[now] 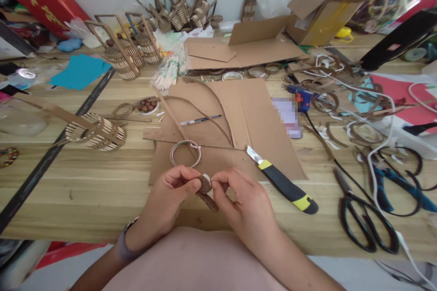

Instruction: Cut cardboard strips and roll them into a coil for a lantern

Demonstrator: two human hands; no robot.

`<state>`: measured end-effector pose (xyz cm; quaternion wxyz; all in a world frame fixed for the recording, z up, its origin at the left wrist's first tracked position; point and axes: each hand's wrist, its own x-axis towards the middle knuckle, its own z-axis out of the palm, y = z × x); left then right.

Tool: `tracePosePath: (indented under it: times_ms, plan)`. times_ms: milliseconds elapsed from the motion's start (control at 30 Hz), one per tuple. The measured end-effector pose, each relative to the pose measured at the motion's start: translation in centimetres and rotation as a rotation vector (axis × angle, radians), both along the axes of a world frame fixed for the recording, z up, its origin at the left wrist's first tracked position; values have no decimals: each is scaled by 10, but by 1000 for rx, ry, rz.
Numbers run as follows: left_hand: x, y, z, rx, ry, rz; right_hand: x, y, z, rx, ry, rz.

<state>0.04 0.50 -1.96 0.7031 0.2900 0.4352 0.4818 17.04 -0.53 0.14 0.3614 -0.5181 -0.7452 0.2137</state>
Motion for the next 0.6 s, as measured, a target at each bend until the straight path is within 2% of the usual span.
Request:
tracePosePath:
  times_ms: [200, 600]
  plan:
    - [1, 1, 2, 11, -3, 36, -1, -1, -1, 53, 22, -25]
    - [2, -4, 0, 175, 142, 37, -2, -2, -1, 98, -38, -56]
